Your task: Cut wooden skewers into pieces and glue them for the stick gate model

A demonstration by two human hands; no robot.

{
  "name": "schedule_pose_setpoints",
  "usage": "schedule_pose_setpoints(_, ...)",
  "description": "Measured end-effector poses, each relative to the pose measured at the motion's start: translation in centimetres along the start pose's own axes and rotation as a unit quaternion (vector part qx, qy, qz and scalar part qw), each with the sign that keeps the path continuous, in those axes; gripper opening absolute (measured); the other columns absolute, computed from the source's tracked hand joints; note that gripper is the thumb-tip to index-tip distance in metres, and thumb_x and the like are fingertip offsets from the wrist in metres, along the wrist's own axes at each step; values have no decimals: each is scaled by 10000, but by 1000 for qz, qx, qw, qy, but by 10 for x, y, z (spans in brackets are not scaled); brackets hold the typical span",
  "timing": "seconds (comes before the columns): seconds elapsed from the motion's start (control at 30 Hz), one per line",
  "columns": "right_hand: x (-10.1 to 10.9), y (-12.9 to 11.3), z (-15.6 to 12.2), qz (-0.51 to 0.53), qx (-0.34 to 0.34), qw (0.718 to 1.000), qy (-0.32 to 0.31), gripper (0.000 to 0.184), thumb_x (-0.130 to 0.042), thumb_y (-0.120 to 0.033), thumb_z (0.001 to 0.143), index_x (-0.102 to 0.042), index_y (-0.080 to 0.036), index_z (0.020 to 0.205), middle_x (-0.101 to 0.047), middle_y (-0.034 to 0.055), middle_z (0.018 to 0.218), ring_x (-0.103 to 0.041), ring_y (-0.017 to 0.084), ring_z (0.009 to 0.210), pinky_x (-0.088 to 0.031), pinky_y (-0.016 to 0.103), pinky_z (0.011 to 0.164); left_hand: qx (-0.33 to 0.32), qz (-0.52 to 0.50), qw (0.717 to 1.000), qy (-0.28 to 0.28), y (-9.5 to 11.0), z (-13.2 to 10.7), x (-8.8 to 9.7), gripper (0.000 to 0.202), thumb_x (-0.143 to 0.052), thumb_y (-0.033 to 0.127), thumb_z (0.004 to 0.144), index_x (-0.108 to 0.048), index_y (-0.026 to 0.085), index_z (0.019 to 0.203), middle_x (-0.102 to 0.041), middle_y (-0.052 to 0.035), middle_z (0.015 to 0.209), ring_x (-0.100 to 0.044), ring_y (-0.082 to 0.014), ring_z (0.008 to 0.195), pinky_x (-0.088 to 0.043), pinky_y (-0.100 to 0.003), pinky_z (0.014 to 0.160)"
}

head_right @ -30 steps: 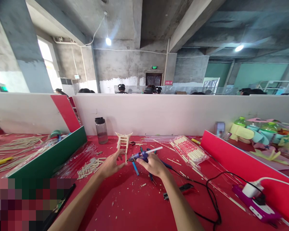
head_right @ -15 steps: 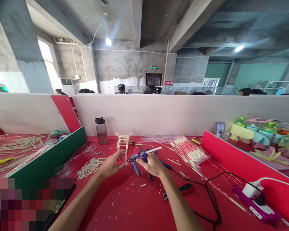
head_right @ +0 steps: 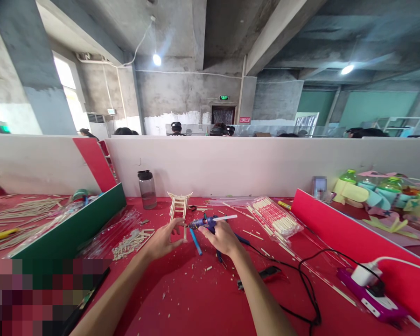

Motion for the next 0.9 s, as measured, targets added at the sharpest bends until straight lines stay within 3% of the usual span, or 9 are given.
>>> schedule_pose_setpoints(0.37, -2, 7, -1, 25, -7, 1000, 13, 383, -487, -492, 936, -665, -199, 765, -676, 34, 694, -629, 215, 714, -426, 291, 710, -8, -4, 1000, 2, -2, -1, -1, 577, -633, 412, 846, -400, 245, 1346, -652, -81, 1204, -631, -206, 922, -497, -339, 797)
schedule_pose_setpoints(0.53, 0, 8, -1, 55, -20, 998, 20, 443, -461, -529, 935, -590, -211, 655, -619, 8, 611, -589, 189, 622, -425, 279, 660, -1, -1, 1000, 5, -1, 0, 0, 564, -619, 436, 851, -404, 254, 1339, -654, -75, 1177, -637, -206, 913, -494, -346, 807)
schedule_pose_setpoints(0.9, -7, 15, -2, 121, -66, 990, -26, 490, -434, -611, 916, -564, -215, 657, -565, -11, 528, -576, 176, 536, -425, 271, 560, 6, -7, 1000, 21, -4, 0, 2, 594, -621, 452, 847, -403, 246, 1360, -650, -89, 1207, -644, -225, 925, -495, -345, 806)
Point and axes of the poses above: each hand's wrist, its own z-axis towards the middle knuckle, its own x-axis out of the back of the hand, y = z × x, the point moved 6 cm from there along z, towards the middle knuckle
